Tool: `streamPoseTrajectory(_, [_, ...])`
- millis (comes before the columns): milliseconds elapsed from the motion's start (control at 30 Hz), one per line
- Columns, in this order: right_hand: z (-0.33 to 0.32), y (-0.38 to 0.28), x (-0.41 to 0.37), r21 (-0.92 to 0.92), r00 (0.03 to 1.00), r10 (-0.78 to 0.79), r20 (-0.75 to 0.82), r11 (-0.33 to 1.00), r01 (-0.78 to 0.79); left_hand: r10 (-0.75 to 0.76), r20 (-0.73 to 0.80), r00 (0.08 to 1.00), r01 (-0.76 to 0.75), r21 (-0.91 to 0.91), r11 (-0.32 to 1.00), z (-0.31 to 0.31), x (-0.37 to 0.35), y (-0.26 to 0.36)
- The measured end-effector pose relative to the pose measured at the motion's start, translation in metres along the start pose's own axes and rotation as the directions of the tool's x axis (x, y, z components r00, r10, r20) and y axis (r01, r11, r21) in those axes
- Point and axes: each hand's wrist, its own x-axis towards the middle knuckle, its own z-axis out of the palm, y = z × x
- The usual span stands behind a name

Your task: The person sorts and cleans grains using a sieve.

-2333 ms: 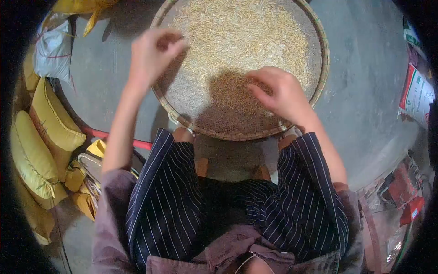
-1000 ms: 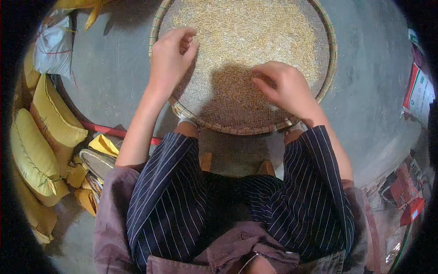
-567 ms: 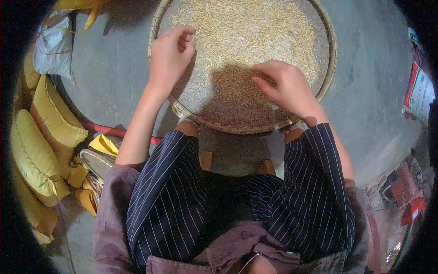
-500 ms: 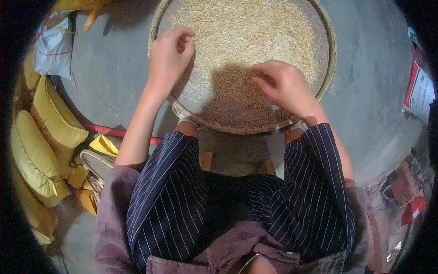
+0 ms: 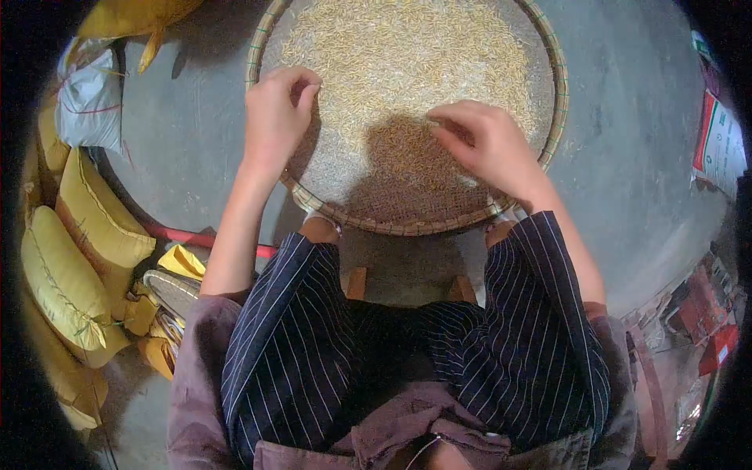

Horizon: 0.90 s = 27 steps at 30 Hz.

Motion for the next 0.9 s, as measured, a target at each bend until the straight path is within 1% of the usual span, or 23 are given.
streamPoseTrajectory(33, [0.0, 0.0, 0.0, 0.0, 1.0, 0.001, -0.002, 1.0, -0.001, 0.012, -0.009, 1.0, -0.012, 0.018, 1.0, 0.001, 0.0, 0.001])
streamPoseTrajectory(100, [0.001, -0.001, -0.002, 0.021, 0.998, 0.003, 0.064, 1.0, -0.005, 0.026, -0.015, 1.0, -0.025, 0.036, 0.999, 0.002, 0.0, 0.001])
streamPoseTrajectory(133, [0.0, -0.003, -0.001, 0.021, 0.998, 0.005, 0.061, 1.0, -0.007, 0.036, -0.019, 0.999, -0.035, 0.062, 0.997, 0.003, 0.0, 0.0])
streamPoseTrajectory(200, [-0.002, -0.007, 0.001, 0.142, 0.993, 0.073, 0.093, 0.986, -0.086, 0.052, -0.02, 0.998, -0.05, 0.09, 0.995, 0.003, 0.0, 0.001])
streamPoseTrajectory(233, [0.001, -0.006, 0.001, 0.142, 0.993, 0.076, 0.089, 0.986, -0.088, 0.023, -0.021, 1.0, -0.021, 0.061, 0.998, 0.002, 0.0, 0.006])
streamPoseTrajectory(267, [0.006, -0.004, 0.001, 0.313, 0.985, 0.147, 0.091, 0.935, -0.169, -0.006, -0.021, 1.0, 0.007, 0.034, 0.999, -0.001, -0.002, 0.011])
streamPoseTrajectory(300, [0.011, -0.003, 0.001, 0.474, 0.971, 0.214, 0.106, 0.848, -0.239, -0.002, -0.019, 1.0, 0.003, 0.038, 0.999, -0.003, -0.005, 0.021])
streamPoseTrajectory(333, [0.012, -0.003, 0.005, 0.478, 0.972, 0.213, 0.102, 0.846, -0.235, -0.026, 0.008, 1.0, 0.027, -0.135, 0.99, -0.006, -0.009, 0.037])
streamPoseTrajectory(367, [0.015, -0.004, 0.008, 0.667, 0.91, 0.309, 0.276, 0.62, -0.413, -0.043, 0.04, 0.998, 0.053, -0.303, 0.952, -0.009, -0.013, 0.053])
streamPoseTrajectory(400, [0.017, -0.005, 0.011, 0.762, 0.821, 0.338, 0.461, 0.323, -0.561, 0.01, 0.12, 0.993, 0.029, -0.319, 0.947, -0.01, -0.018, 0.068])
streamPoseTrajectory(433, [0.023, -0.006, 0.011, 0.768, 0.824, 0.339, 0.455, 0.319, -0.555, 0.004, 0.218, 0.976, 0.082, -0.383, 0.92, -0.009, -0.023, 0.081])
streamPoseTrajectory(467, [0.033, -0.007, 0.008, 0.815, 0.803, 0.308, 0.511, 0.124, -0.566, 0.012, 0.223, 0.975, 0.075, -0.38, 0.922, -0.004, -0.026, 0.09])
streamPoseTrajectory(500, [0.038, -0.009, 0.006, 0.824, 0.785, 0.264, 0.56, -0.076, -0.562, 0.184, 0.245, 0.952, -0.066, -0.422, 0.904, 0.002, -0.03, 0.095])
streamPoseTrajectory(533, [0.037, -0.01, 0.004, 0.828, 0.789, 0.265, 0.554, -0.079, -0.555, 0.349, 0.256, 0.901, -0.2, -0.468, 0.861, 0.006, -0.031, 0.096])
streamPoseTrajectory(567, [0.036, -0.012, 0.003, 0.784, 0.749, 0.266, 0.607, -0.044, -0.619, 0.354, 0.257, 0.899, -0.205, -0.466, 0.861, 0.007, -0.03, 0.095])
streamPoseTrajectory(600, [0.035, -0.011, 0.003, 0.732, 0.703, 0.27, 0.657, -0.01, -0.681, 0.32, 0.331, 0.888, -0.196, -0.356, 0.914, 0.007, -0.028, 0.092])
streamPoseTrajectory(633, [0.038, -0.007, 0.003, 0.716, 0.692, 0.247, 0.679, -0.01, -0.698, 0.276, 0.399, 0.874, -0.191, -0.24, 0.952, 0.006, -0.027, 0.089])
streamPoseTrajectory(667, [0.037, -0.003, 0.002, 0.718, 0.694, 0.247, 0.676, -0.012, -0.696, 0.279, 0.401, 0.873, -0.194, -0.238, 0.952, 0.005, -0.026, 0.086])
streamPoseTrajectory(733, [0.033, 0.002, -0.002, 0.684, 0.661, 0.263, 0.703, 0.002, -0.729, 0.13, 0.351, 0.927, -0.036, -0.264, 0.964, 0.001, -0.026, 0.08])
streamPoseTrajectory(767, [0.032, 0.004, -0.003, 0.684, 0.66, 0.261, 0.704, -0.002, -0.729, -0.03, 0.397, 0.917, 0.14, -0.251, 0.958, -0.003, -0.023, 0.081])
streamPoseTrajectory(800, [0.03, 0.006, -0.003, 0.703, 0.677, 0.283, 0.679, 0.014, -0.711, -0.031, 0.399, 0.917, 0.141, -0.249, 0.958, -0.003, -0.022, 0.075])
streamPoseTrajectory(867, [0.024, 0.007, -0.002, 0.72, 0.693, 0.305, 0.654, 0.029, -0.693, 0.037, 0.132, 0.991, -0.021, -0.123, 0.992, 0.0, -0.016, 0.057])
streamPoseTrajectory(900, [0.02, 0.006, -0.001, 0.74, 0.705, 0.321, 0.632, 0.022, -0.673, 0.093, 0.069, 0.993, -0.09, -0.045, 0.995, 0.003, -0.012, 0.048])
